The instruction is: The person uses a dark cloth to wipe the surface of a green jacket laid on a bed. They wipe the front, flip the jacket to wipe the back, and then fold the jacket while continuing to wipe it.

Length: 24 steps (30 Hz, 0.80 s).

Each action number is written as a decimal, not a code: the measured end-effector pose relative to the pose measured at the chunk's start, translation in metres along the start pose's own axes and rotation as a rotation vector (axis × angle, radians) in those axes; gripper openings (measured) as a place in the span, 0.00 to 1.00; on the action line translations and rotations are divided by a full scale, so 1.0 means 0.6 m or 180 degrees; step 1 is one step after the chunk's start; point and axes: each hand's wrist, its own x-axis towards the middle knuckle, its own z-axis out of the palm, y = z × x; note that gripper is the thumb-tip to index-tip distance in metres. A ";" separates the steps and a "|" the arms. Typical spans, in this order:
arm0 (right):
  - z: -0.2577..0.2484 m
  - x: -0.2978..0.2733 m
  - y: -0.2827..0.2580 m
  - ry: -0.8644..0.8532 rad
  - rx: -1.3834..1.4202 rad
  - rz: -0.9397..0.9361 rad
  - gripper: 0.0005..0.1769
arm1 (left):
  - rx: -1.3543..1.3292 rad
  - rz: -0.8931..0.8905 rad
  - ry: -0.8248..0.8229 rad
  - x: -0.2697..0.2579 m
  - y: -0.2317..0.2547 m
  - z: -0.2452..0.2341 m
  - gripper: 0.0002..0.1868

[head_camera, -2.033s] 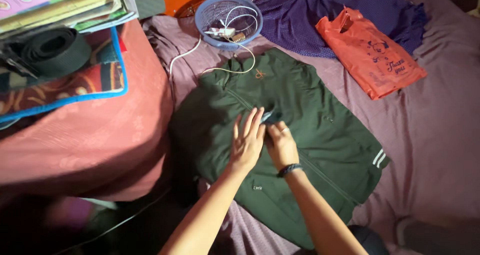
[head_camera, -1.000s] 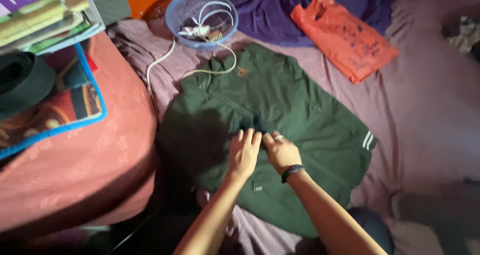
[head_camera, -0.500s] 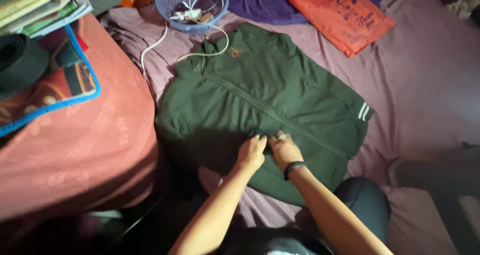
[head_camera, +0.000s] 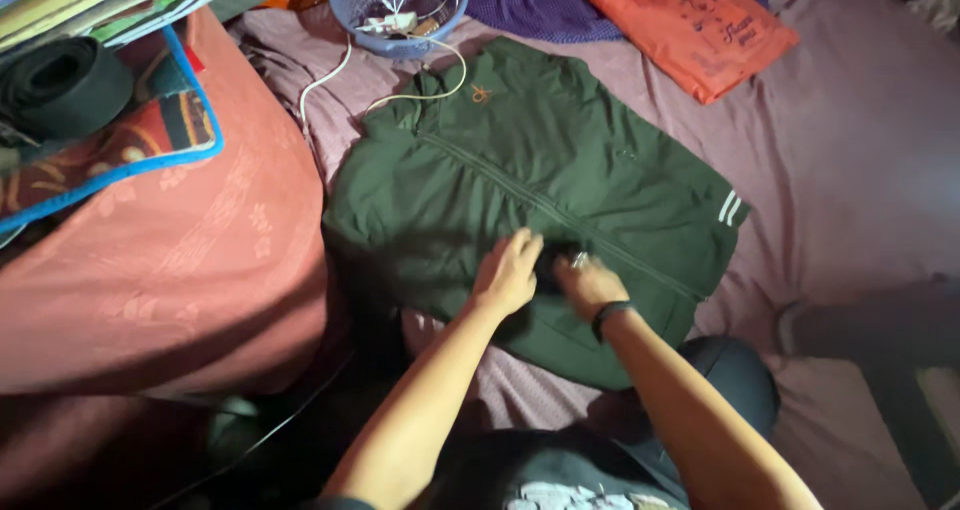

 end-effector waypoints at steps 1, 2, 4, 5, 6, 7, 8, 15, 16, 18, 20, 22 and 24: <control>0.011 -0.010 -0.003 -0.1099 -0.0294 -0.0182 0.20 | 0.0250 -0.0002 -0.0678 -0.004 -0.009 0.009 0.43; 0.016 -0.012 -0.007 -0.2040 -0.0376 -0.0538 0.21 | 0.0778 -0.0183 -0.1880 -0.008 -0.030 0.014 0.43; -0.006 0.016 0.001 -0.2558 -0.0332 -0.0954 0.26 | 0.1536 -0.0470 -0.2930 0.016 -0.080 0.018 0.35; -0.036 0.053 0.013 -0.2638 -0.0167 -0.0453 0.28 | 0.1783 -0.0579 -0.2856 0.021 -0.110 0.014 0.29; -0.072 0.074 0.021 -0.2019 -0.0230 -0.0275 0.25 | 0.1682 -0.0668 -0.2619 0.012 -0.138 0.009 0.27; -0.116 0.121 0.040 -0.1570 -0.0104 -0.0180 0.22 | 0.1592 -0.0733 -0.2341 0.022 -0.163 0.000 0.25; -0.155 0.155 0.057 -0.0949 -0.0090 -0.0160 0.15 | 0.1499 -0.0793 -0.2063 0.031 -0.184 -0.009 0.24; -0.087 0.065 0.095 0.1093 0.1126 -0.0670 0.16 | 0.0955 -0.0265 -0.1214 0.031 -0.112 0.024 0.19; -0.042 0.031 0.081 -0.0933 -0.0413 -0.0171 0.13 | 0.0812 -0.0171 -0.1086 0.026 -0.084 0.036 0.20; 0.009 -0.025 0.069 -0.3859 0.0296 -0.1139 0.25 | 0.0468 -0.0199 -0.1300 0.030 -0.035 0.049 0.23; 0.002 -0.011 0.074 -0.2987 -0.0034 -0.0871 0.25 | 0.0509 -0.0064 -0.1185 0.051 -0.008 0.041 0.22; -0.058 0.036 0.098 -0.2222 -0.0167 -0.0473 0.24 | 0.0875 0.0195 -0.0791 0.059 0.002 0.033 0.17; -0.143 0.104 0.142 -0.0864 -0.0106 -0.0317 0.17 | 0.0767 0.0292 -0.0279 0.067 -0.004 0.024 0.19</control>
